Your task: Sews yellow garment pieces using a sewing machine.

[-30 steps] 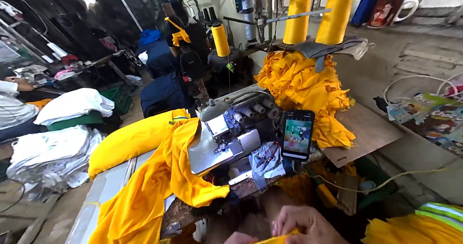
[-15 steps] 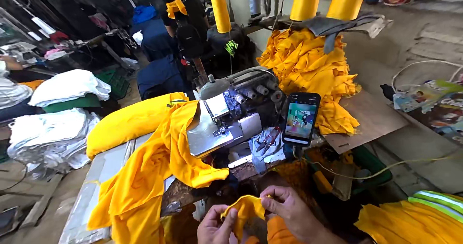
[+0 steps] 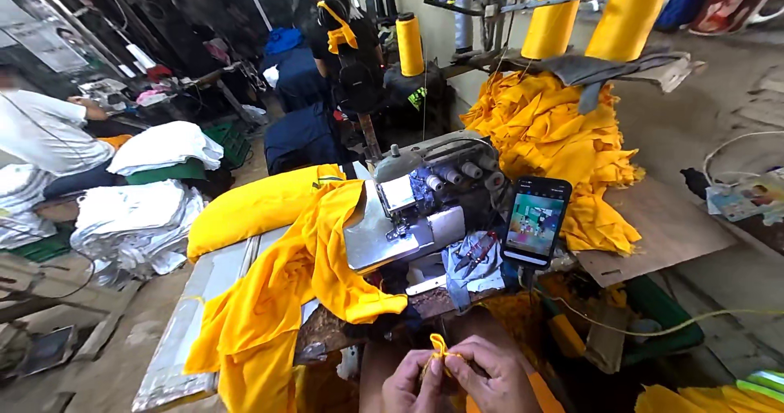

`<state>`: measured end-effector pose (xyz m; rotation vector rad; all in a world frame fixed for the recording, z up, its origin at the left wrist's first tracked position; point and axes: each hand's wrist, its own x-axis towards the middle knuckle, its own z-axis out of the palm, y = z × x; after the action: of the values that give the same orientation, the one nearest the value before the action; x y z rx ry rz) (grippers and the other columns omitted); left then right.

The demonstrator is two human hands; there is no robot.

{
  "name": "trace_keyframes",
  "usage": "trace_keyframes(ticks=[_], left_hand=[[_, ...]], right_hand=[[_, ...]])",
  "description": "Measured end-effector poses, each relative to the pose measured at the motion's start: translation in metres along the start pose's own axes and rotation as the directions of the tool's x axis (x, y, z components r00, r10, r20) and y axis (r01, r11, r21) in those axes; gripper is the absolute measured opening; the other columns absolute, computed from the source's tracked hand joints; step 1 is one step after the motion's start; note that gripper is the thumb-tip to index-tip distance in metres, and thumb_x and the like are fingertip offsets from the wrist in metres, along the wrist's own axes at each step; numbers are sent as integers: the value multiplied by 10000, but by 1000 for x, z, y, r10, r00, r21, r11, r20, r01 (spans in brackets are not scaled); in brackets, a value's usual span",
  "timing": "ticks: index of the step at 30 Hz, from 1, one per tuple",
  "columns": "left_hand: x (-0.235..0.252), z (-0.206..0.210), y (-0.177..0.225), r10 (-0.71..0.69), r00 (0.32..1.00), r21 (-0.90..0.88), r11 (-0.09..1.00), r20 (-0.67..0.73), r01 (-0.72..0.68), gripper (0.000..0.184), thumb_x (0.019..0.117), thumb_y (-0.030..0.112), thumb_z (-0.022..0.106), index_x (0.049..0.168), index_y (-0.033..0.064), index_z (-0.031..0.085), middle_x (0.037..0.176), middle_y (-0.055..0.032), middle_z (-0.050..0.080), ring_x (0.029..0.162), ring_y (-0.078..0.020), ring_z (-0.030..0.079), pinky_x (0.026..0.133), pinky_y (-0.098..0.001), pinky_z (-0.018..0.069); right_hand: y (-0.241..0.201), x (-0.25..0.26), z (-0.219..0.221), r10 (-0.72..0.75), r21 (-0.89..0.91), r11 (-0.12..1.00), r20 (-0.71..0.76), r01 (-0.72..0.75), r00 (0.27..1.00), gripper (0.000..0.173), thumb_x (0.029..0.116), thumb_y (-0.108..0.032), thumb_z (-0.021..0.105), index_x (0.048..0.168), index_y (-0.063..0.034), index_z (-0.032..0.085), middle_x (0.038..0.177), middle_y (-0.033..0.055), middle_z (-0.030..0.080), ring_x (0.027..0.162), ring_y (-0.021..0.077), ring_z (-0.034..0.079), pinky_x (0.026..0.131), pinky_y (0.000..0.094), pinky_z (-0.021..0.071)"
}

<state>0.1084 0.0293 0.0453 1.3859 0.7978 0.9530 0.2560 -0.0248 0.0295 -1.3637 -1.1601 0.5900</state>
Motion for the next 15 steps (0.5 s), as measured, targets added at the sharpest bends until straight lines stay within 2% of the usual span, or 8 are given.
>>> trace_keyframes(ticks=[2,4,6,8,9,11,12,15], left_hand=[[-3,2,1,-39,999,-62,997,34,41,231,1036,38,514,1117,-61,706,1146,-113,690,962,-142,704,849,-326,622],[-8,6,2,-91,993,-105,990,73,99,296,1051,83,475,1209,-83,664,1255,-135,634,1087,-165,664,945,-356,587],[-10,5,6,-78,988,-45,995,135,85,326,1053,90,472,1266,-104,624,1284,-164,605,1099,-183,664,960,-375,588],[-3,-7,14,97,981,148,981,167,-122,264,1021,88,574,1187,-83,687,1188,-157,666,999,-154,697,863,-329,620],[4,-15,20,197,961,261,934,192,-243,246,992,131,654,1149,-48,713,1180,-145,673,1023,-135,687,876,-303,611],[20,-28,31,223,918,427,831,329,-355,419,948,307,736,1234,2,700,1269,-158,648,1159,-179,642,984,-366,567],[25,-31,32,178,906,460,814,385,-355,420,943,328,734,1223,17,711,1238,-138,677,1138,-188,659,972,-398,569],[34,-33,32,86,928,425,871,362,-247,150,962,158,694,988,21,749,918,-42,739,834,-75,698,785,-270,594]], right_hand=[[1,0,2,0,-19,1000,-18,0,1000,203,915,-180,775,1033,-15,774,1019,83,745,928,89,717,818,249,619],[5,1,2,31,-25,999,-36,-32,999,241,874,-187,814,1025,-5,765,1013,88,736,928,100,720,821,261,627],[10,5,-1,55,-20,998,-40,-56,998,181,902,-189,773,973,-22,765,962,63,737,887,72,703,795,229,598],[11,8,-10,22,4,1000,31,-22,999,188,955,-193,718,971,-9,754,960,70,737,895,72,697,821,231,587],[8,10,-14,-3,20,1000,81,1,997,214,974,-204,699,980,4,748,966,81,737,901,79,698,831,243,586],[0,12,-18,-41,33,999,150,36,988,267,1007,-245,657,994,8,740,979,85,736,909,76,697,840,244,583],[-3,13,-18,-59,32,998,166,54,984,280,1019,-253,636,999,6,740,978,85,736,906,70,696,836,236,581],[-8,17,-16,-71,74,996,181,58,981,294,1017,-262,640,1030,16,733,982,88,727,897,68,687,812,224,579]])
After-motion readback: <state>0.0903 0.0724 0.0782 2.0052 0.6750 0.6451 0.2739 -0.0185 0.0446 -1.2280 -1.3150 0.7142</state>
